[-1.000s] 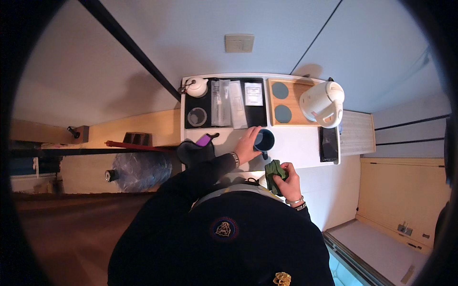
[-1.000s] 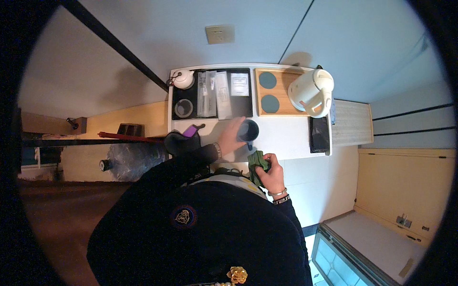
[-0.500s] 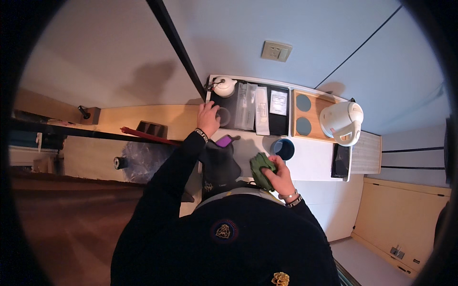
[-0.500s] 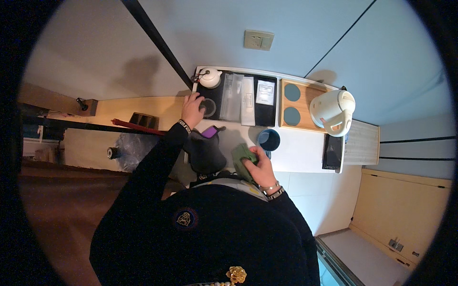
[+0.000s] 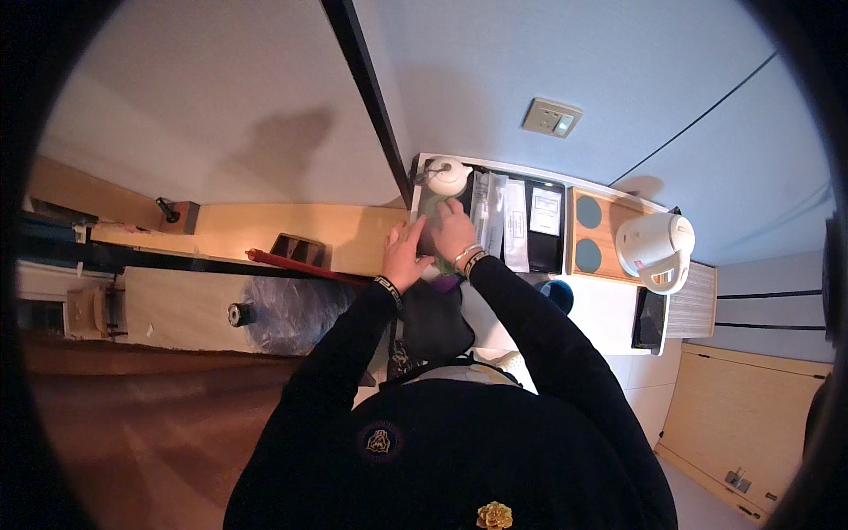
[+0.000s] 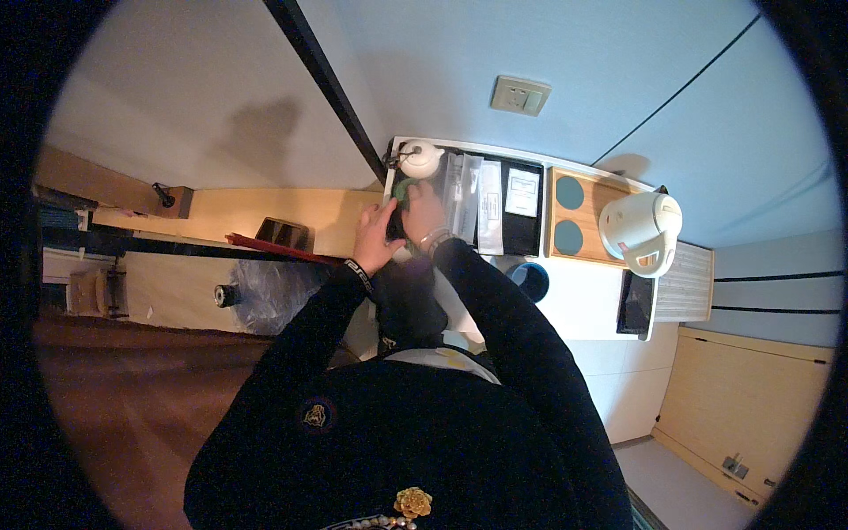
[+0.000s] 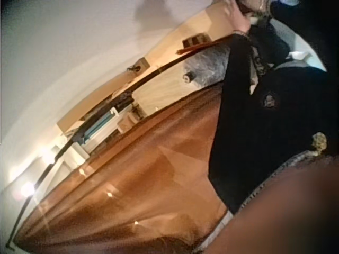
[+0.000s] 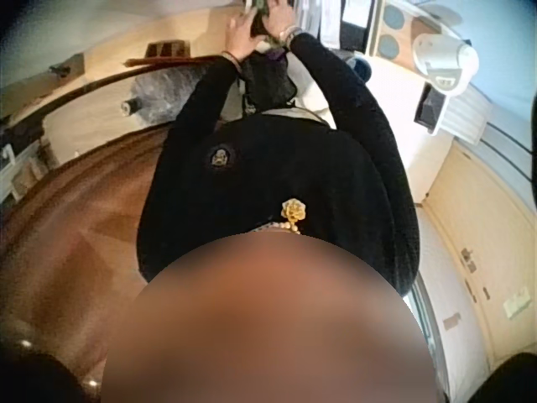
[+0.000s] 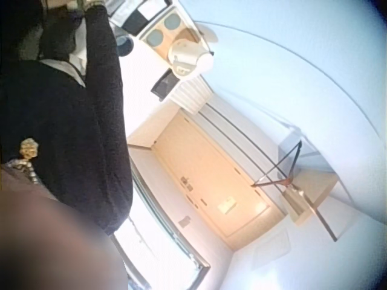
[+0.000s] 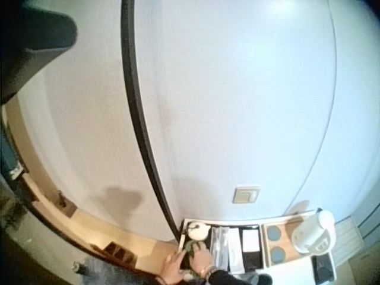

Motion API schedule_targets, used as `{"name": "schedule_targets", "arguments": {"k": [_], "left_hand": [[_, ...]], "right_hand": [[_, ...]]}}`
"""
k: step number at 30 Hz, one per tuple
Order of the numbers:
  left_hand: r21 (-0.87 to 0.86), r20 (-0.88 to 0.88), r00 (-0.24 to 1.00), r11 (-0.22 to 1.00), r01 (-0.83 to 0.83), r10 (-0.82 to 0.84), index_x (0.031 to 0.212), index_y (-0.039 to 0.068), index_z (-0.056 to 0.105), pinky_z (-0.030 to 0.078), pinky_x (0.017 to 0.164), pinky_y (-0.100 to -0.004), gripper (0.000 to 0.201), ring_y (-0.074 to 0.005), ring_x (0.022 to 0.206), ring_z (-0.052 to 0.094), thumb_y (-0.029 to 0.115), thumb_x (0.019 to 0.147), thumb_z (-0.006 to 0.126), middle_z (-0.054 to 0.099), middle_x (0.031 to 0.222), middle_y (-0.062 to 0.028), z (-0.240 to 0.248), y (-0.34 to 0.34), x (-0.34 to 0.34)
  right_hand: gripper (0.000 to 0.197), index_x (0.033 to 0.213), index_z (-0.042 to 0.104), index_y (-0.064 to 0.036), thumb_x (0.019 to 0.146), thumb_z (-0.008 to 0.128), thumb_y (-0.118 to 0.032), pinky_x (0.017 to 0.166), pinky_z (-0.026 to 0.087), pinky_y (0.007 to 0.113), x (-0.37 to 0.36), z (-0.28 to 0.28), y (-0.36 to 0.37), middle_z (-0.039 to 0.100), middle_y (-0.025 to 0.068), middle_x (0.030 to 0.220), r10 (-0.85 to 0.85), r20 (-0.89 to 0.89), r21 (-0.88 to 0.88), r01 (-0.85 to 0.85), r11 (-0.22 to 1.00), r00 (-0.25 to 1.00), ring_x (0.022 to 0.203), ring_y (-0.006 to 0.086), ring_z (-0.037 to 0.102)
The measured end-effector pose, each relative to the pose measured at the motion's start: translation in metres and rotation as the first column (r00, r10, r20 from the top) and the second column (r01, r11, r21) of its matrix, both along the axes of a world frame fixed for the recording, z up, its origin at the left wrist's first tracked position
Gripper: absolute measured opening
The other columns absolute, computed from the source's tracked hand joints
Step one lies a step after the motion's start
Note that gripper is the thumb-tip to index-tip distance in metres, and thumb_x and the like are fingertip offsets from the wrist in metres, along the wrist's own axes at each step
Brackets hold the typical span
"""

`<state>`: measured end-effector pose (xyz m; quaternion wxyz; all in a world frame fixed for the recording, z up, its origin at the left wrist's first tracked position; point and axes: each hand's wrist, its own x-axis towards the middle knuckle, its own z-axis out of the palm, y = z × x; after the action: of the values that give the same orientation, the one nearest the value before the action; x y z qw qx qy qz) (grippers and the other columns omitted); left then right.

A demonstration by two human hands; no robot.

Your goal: The person wipes a countertop and several items including a kettle, cups, and a tray with a green cloth. Then they move to the bathroom and wipe the door, walls, and toilet, including the seat and bowl, using the same cloth.

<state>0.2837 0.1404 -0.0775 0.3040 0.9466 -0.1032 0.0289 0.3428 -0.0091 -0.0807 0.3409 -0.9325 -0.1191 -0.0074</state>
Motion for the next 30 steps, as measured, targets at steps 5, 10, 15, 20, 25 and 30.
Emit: {"name": "schedule_targets", "arguments": {"k": [5,10,15,20,25,30], "left_hand": [[-0.065,0.037,0.999,0.998,0.018,-0.016,0.133,0.005,0.051,0.041,0.101,-0.0452,0.062,-0.0414,0.121,0.047,-0.008,0.072,0.055,0.057,0.125,-0.0185,0.015,0.013,0.026],[-0.191,0.260,0.964,0.981,-0.011,0.062,0.132,0.003,0.049,0.045,0.096,-0.0439,0.057,-0.0408,0.114,0.053,-0.009,0.076,0.050,0.053,0.127,-0.0195,0.031,-0.012,0.086],[0.078,0.050,0.991,0.989,-0.125,0.122,0.119,0.004,0.056,0.052,0.083,-0.0487,0.039,-0.0423,0.095,0.063,0.002,0.080,0.055,0.062,0.111,-0.0216,0.029,-0.027,0.130],[0.093,0.022,0.994,0.990,-0.108,0.106,0.091,0.002,0.065,0.053,0.079,-0.0490,0.015,-0.0400,0.088,0.065,0.004,0.078,0.057,0.068,0.087,-0.0206,0.015,-0.017,0.151],[-0.040,0.110,0.991,0.996,-0.077,0.081,0.096,0.002,0.066,0.052,0.077,-0.0486,0.019,-0.0410,0.089,0.064,0.004,0.079,0.059,0.068,0.092,-0.0210,0.023,-0.013,0.135],[-0.303,0.059,0.973,0.932,-0.198,0.225,0.112,-0.001,0.065,0.054,0.065,-0.0384,0.031,-0.0333,0.074,0.067,-0.002,0.081,0.064,0.069,0.089,-0.0192,0.047,0.005,0.086]], "right_hand": [[0.049,0.123,0.054,0.0030,0.077,0.066,-0.008,0.092,0.050,0.046,-0.008,-0.009,-0.004,0.051,0.0286,0.128,0.029,0.118,0.102,-0.041,0.994,0.993,0.108,0.0457,0.057],[0.061,0.128,0.052,0.0035,0.071,0.070,-0.004,0.096,0.046,0.046,-0.015,-0.005,-0.008,0.045,0.0256,0.135,0.116,0.097,0.016,-0.118,0.993,0.988,0.114,0.0442,0.053],[0.065,0.131,0.051,0.0020,0.070,0.072,-0.004,0.096,0.048,0.044,-0.023,-0.006,-0.013,0.043,0.0262,0.139,0.062,0.075,0.085,-0.068,0.994,0.995,0.115,0.0437,0.054],[0.064,0.130,0.051,0.0016,0.071,0.074,-0.006,0.101,0.045,0.043,-0.019,-0.012,-0.019,0.047,0.0259,0.135,0.011,0.014,0.186,-0.013,0.982,1.000,0.121,0.0439,0.050],[0.060,0.126,0.055,0.0019,0.071,0.075,-0.008,0.100,0.045,0.043,-0.014,-0.012,-0.020,0.049,0.0251,0.133,-0.015,-0.028,0.257,0.022,0.966,0.999,0.119,0.0422,0.051],[0.052,0.117,0.063,0.0022,0.070,0.077,-0.016,0.095,0.048,0.042,-0.003,-0.004,-0.023,0.061,0.0250,0.118,-0.098,-0.117,0.296,0.129,0.946,0.988,0.111,0.0413,0.058]]}}
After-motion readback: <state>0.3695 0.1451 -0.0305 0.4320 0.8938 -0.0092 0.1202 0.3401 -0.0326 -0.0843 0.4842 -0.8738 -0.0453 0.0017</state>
